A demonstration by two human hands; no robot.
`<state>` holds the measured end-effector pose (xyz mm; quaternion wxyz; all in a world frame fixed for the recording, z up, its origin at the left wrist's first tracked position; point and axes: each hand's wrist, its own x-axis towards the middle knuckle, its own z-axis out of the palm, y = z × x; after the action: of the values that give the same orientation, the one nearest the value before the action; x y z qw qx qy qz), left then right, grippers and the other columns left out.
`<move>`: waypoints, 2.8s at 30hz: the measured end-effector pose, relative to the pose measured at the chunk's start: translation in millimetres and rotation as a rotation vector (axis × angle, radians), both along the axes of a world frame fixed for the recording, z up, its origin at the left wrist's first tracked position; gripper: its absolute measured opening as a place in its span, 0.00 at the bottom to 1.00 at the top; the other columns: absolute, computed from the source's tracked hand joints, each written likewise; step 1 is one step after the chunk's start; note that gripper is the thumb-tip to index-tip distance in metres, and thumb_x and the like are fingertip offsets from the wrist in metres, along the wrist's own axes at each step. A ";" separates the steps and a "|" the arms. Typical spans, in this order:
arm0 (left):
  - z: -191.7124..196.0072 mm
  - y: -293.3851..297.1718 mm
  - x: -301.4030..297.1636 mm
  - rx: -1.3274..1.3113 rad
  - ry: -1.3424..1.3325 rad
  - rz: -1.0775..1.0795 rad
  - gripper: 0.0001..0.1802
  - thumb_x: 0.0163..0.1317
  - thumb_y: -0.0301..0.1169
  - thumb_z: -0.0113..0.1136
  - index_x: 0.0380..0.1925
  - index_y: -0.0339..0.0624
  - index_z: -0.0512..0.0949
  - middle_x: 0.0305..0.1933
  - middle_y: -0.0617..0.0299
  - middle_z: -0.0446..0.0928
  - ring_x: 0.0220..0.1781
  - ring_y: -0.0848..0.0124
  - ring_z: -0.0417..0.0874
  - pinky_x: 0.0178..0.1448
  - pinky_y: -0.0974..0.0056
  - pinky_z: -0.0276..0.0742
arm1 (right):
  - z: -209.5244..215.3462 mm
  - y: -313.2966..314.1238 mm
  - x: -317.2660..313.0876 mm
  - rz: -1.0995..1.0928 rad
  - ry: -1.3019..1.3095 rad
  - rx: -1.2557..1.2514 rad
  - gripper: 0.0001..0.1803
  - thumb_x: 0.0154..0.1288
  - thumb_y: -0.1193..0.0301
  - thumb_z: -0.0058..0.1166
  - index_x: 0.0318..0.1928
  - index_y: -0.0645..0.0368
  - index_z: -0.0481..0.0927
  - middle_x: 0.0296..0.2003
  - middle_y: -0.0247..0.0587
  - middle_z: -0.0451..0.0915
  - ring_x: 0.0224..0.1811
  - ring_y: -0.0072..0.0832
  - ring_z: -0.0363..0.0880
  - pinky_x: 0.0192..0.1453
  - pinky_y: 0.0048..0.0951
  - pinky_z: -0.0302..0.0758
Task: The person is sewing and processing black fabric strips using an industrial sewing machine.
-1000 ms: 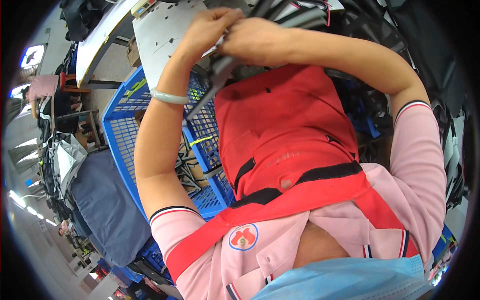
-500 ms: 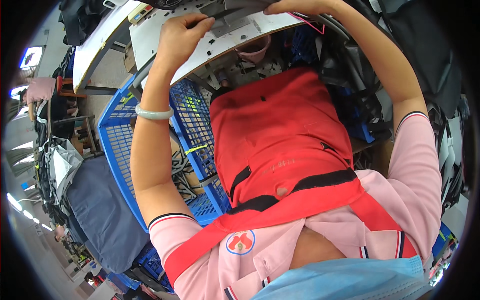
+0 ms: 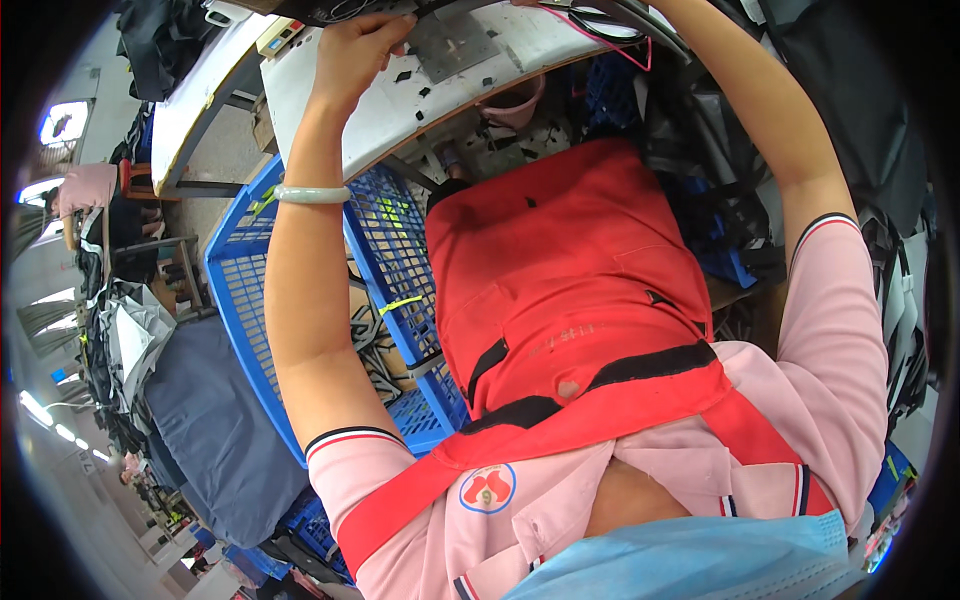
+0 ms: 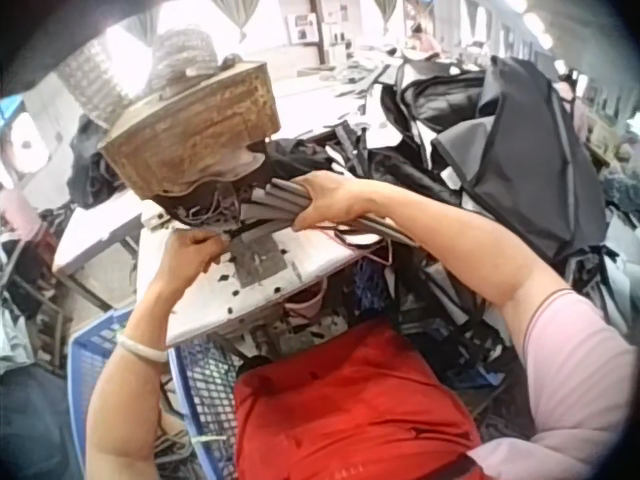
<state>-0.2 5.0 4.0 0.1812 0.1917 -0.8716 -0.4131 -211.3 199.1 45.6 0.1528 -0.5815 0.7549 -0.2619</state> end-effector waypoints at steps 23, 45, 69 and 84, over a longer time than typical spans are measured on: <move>6.5 34.7 10.6 0.062 -0.214 -0.092 0.18 0.65 0.40 0.62 0.41 0.35 0.84 0.28 0.65 0.79 0.30 0.76 0.81 0.36 0.71 0.79 | -53.7 24.3 92.3 0.411 0.504 -0.249 0.16 0.53 0.73 0.61 0.43 0.57 0.77 0.47 0.43 0.78 0.52 0.40 0.77 0.54 0.38 0.77; -3.7 35.8 38.4 -0.156 0.024 -0.040 0.17 0.62 0.40 0.64 0.38 0.34 0.85 0.23 0.66 0.79 0.25 0.79 0.74 0.32 0.71 0.70 | 1.1 29.8 18.0 0.101 -0.100 0.105 0.29 0.49 0.63 0.65 0.52 0.63 0.77 0.43 0.47 0.84 0.47 0.33 0.80 0.55 0.31 0.73; 1.4 -1.2 1.6 -0.018 0.029 0.058 0.18 0.61 0.43 0.66 0.39 0.40 0.87 0.21 0.65 0.79 0.20 0.81 0.71 0.26 0.73 0.67 | 3.6 -2.4 -16.9 0.040 -0.236 0.095 0.23 0.50 0.66 0.67 0.47 0.63 0.81 0.38 0.37 0.82 0.42 0.24 0.77 0.48 0.27 0.73; -104.0 -51.6 67.8 -0.281 -0.151 0.364 0.25 0.69 0.49 0.53 0.38 0.35 0.84 0.25 0.57 0.81 0.29 0.72 0.78 0.36 0.63 0.73 | -87.1 173.4 62.4 -0.043 -0.916 0.163 0.28 0.55 0.65 0.68 0.53 0.65 0.75 0.44 0.41 0.81 0.45 0.27 0.78 0.52 0.30 0.76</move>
<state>67.6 -46.6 -100.1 0.2121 0.3489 -0.8827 -0.2326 -148.9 372.4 -41.5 0.5102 -0.3760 0.6397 -0.4348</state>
